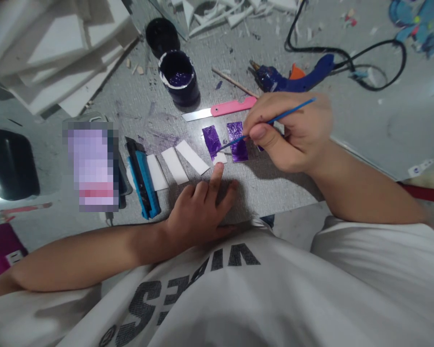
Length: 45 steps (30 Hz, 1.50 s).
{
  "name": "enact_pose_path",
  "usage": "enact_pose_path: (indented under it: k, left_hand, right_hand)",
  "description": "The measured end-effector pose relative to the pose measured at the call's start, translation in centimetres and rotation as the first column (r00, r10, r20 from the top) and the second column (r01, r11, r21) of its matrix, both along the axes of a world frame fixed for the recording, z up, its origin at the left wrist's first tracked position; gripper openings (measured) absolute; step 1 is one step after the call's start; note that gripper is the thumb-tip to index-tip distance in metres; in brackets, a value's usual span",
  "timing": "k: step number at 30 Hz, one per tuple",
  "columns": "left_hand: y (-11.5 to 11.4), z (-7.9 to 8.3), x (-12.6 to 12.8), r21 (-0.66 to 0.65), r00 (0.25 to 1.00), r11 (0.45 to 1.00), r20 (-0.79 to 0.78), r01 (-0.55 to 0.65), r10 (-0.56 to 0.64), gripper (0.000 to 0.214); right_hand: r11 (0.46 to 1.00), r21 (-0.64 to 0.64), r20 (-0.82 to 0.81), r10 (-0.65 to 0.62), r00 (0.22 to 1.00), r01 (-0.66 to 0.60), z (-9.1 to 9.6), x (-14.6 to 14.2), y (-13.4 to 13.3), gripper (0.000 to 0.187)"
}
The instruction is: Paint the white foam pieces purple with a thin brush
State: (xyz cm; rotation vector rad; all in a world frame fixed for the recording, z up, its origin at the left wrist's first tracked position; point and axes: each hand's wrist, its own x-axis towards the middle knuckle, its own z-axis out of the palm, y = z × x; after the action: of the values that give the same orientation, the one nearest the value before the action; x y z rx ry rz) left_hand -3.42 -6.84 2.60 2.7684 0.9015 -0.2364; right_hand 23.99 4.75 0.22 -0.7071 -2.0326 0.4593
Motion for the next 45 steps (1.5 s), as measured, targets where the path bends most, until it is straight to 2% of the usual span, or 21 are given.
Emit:
enact_pose_path:
  k: [3, 6, 10, 12, 17, 21, 25, 29, 32, 34, 36, 38, 40, 42, 45]
  left_hand:
    - [0.0, 0.0, 0.0, 0.01, 1.0, 1.0, -0.002, 0.005, -0.005, 0.092]
    - [0.0, -0.1, 0.1, 0.0, 1.0, 1.0, 0.005, -0.007, 0.007, 0.09]
    - [0.0, 0.0, 0.1, -0.024, 1.0, 1.0, 0.003, -0.014, 0.014, 0.091]
    - [0.0, 0.0, 0.1, -0.029, 1.0, 0.999, 0.001, -0.014, 0.014, 0.092]
    - [0.1, 0.1, 0.0, -0.019, 1.0, 1.0, -0.014, 0.003, -0.004, 0.094]
    - [0.1, 0.1, 0.0, -0.005, 1.0, 1.0, -0.007, 0.003, -0.003, 0.094]
    - [0.0, 0.0, 0.0, -0.006, 1.0, 1.0, 0.014, -0.007, 0.007, 0.091]
    - [-0.1, -0.2, -0.1, 0.014, 1.0, 1.0, 0.027, -0.01, 0.009, 0.091]
    - [-0.1, -0.3, -0.1, 0.037, 0.999, 0.999, 0.035, -0.006, 0.004, 0.094]
    - [-0.2, -0.5, -0.1, 0.04, 0.999, 0.999, 0.044, -0.007, 0.005, 0.096]
    - [-0.2, -0.6, -0.1, 0.03, 0.998, 1.0, 0.054, -0.008, 0.007, 0.095]
    - [-0.2, -0.7, -0.2, 0.02, 0.998, 1.0, 0.061, -0.013, 0.011, 0.093]
    - [-0.2, -0.7, -0.2, 0.03, 0.998, 0.999, 0.064, -0.011, 0.009, 0.094]
    - [-0.2, -0.8, -0.3, 0.06, 0.998, 0.998, 0.064, -0.002, -0.002, 0.099]
    - [-0.3, -0.9, -0.4, 0.095, 0.998, 0.995, 0.064, 0.013, -0.019, 0.105]
  right_hand:
    - [1.0, -0.001, -0.046, 0.03, 0.998, -0.031, 0.4, -0.6, -0.1, 0.015]
    - [0.993, 0.088, 0.057, 0.07, 0.996, -0.075, 0.8, -0.8, 0.1, 0.015]
    - [0.988, 0.152, 0.098, 0.009, 0.995, -0.024, 0.5, -0.1, 0.4, 0.017]
    - [0.989, 0.147, 0.088, -0.005, 0.996, -0.008, 0.3, 0.2, 0.3, 0.017]
    - [0.999, 0.043, 0.055, -0.034, 0.998, 0.032, 0.6, 0.0, -0.3, 0.024]
    - [0.991, 0.134, 0.152, 0.011, 0.988, -0.031, 0.9, 0.1, 0.1, 0.02]
    - [0.985, 0.171, 0.07, -0.02, 0.997, 0.008, 0.7, 0.6, 0.8, 0.029]
    - [0.995, 0.101, 0.046, -0.002, 0.999, -0.003, 0.8, 0.4, 0.6, 0.032]
    - [0.998, 0.055, 0.104, 0.031, 0.994, -0.037, 1.2, 0.3, 0.2, 0.029]
    - [0.999, 0.034, 0.126, 0.012, 0.992, -0.016, 1.2, 0.4, 0.1, 0.03]
    - [0.997, -0.03, 0.08, -0.066, 0.995, 0.069, 1.2, 0.6, 0.1, 0.039]
    - [0.972, -0.158, -0.004, -0.176, 0.984, 0.173, 1.1, 0.6, 0.1, 0.057]
    - [0.943, -0.253, -0.058, -0.238, 0.97, 0.216, 1.0, 0.4, 0.1, 0.069]
    - [0.948, -0.259, -0.054, -0.204, 0.978, 0.183, 1.0, 0.2, 0.0, 0.066]
    - [0.984, -0.164, 0.009, -0.072, 0.997, 0.072, 1.1, 0.1, -0.1, 0.05]
